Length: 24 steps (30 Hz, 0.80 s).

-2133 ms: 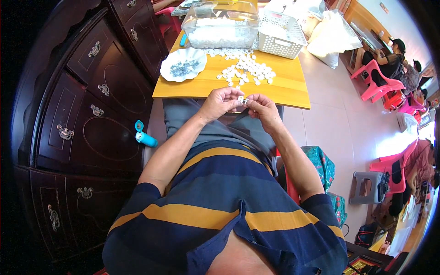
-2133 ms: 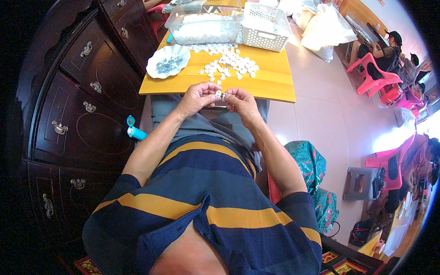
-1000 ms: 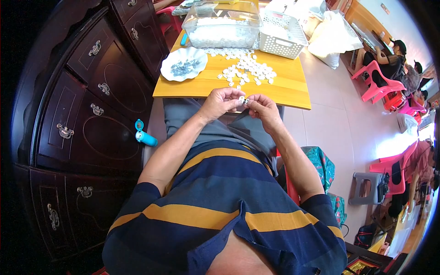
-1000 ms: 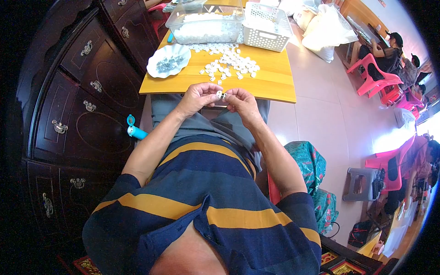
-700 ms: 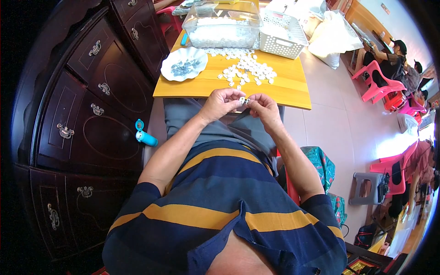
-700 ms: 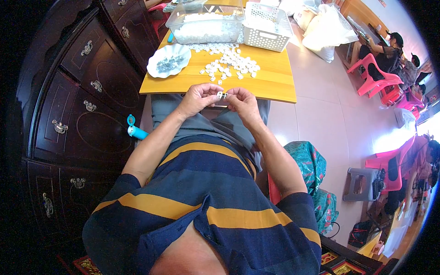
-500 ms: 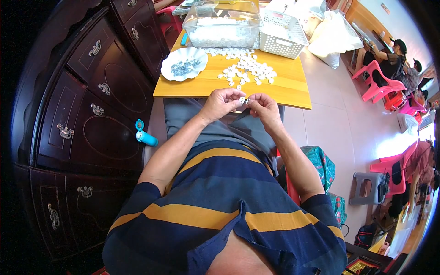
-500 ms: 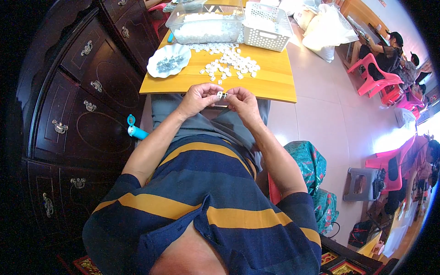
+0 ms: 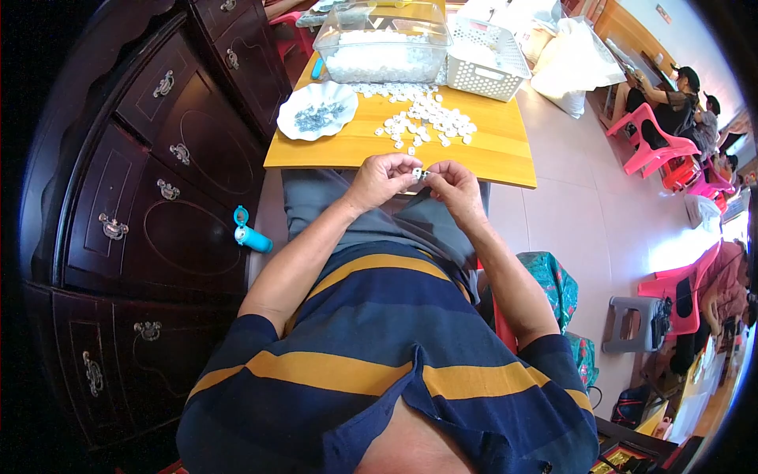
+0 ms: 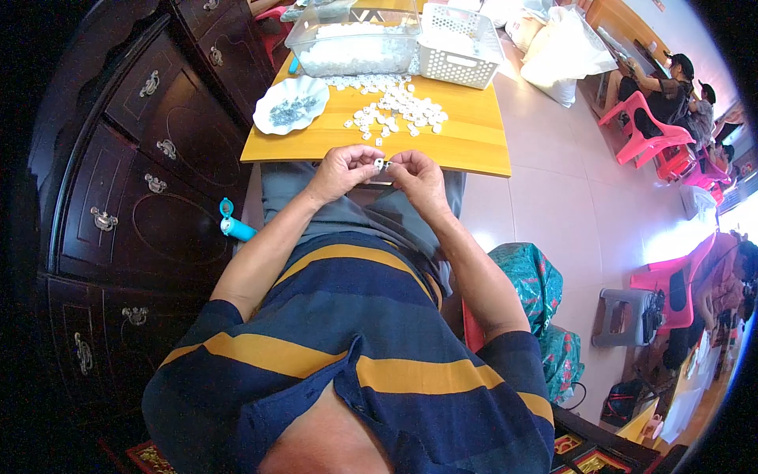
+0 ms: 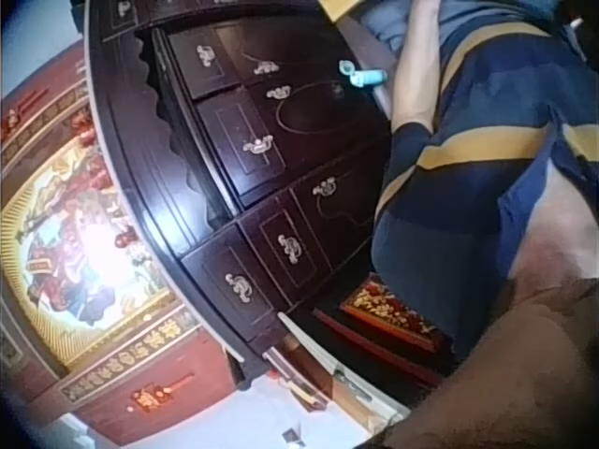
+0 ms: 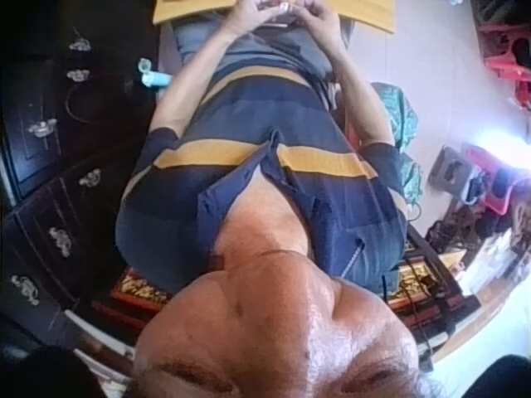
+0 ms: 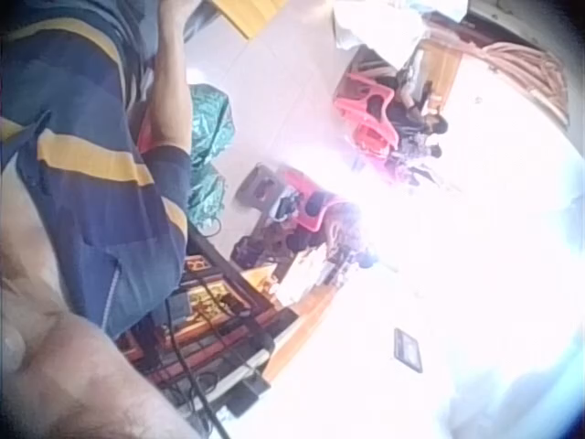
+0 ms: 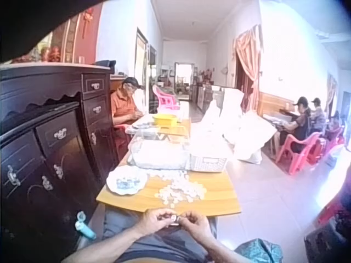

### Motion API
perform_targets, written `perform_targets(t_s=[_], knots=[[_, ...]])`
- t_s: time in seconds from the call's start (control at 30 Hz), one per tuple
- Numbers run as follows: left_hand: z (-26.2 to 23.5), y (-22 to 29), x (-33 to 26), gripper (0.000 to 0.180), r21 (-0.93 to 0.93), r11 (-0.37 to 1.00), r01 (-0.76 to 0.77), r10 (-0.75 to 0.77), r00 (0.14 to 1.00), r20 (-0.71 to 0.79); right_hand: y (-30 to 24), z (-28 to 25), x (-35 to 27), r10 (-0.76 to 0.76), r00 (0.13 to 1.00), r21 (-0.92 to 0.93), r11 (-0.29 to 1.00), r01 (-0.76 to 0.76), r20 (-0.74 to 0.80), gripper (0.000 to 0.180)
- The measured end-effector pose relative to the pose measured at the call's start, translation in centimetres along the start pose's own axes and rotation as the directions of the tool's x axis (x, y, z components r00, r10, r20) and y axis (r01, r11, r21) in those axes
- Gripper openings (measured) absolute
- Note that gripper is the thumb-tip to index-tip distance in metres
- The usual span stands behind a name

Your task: Assembling small white plastic components by hand at a table.

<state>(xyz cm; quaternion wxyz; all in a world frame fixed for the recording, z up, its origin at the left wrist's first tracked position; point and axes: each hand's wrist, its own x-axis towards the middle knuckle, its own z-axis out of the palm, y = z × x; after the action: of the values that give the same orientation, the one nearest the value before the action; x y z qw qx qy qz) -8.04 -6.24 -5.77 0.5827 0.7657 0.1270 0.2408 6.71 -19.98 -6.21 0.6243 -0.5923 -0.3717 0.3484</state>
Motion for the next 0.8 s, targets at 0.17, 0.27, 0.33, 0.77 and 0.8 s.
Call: perform_targets(t_s=[0.17,0.27,0.33,0.77,0.8], knots=[[-0.25,-0.08,0.05,0.022,-0.024,1.0,0.004,-0.003,1.0,0.015,-0.32,-0.14,-0.03,0.06,0.998,0.08,0.995,-0.062,0.029,0.006],[-0.29,0.07,0.03,0.022,-0.032,0.999,0.011,-0.01,1.0,0.028,-0.25,-0.26,-0.04,0.078,0.996,0.112,0.99,-0.083,0.05,0.006],[-0.33,0.26,-0.03,0.022,-0.034,0.999,0.014,-0.013,0.999,0.034,-0.22,-0.27,-0.09,0.074,0.996,0.108,0.991,-0.08,0.059,0.006],[-0.24,-0.1,0.07,0.021,0.043,0.999,-0.021,0.019,0.998,0.066,-0.38,-0.05,-0.4,0.127,0.988,0.091,0.987,-0.135,0.088,0.01],[-0.29,-0.18,0.09,0.021,0.066,0.997,-0.031,0.027,0.997,0.068,-0.45,0.0,-0.41,0.147,0.984,0.085,0.984,-0.155,0.1,0.011]])
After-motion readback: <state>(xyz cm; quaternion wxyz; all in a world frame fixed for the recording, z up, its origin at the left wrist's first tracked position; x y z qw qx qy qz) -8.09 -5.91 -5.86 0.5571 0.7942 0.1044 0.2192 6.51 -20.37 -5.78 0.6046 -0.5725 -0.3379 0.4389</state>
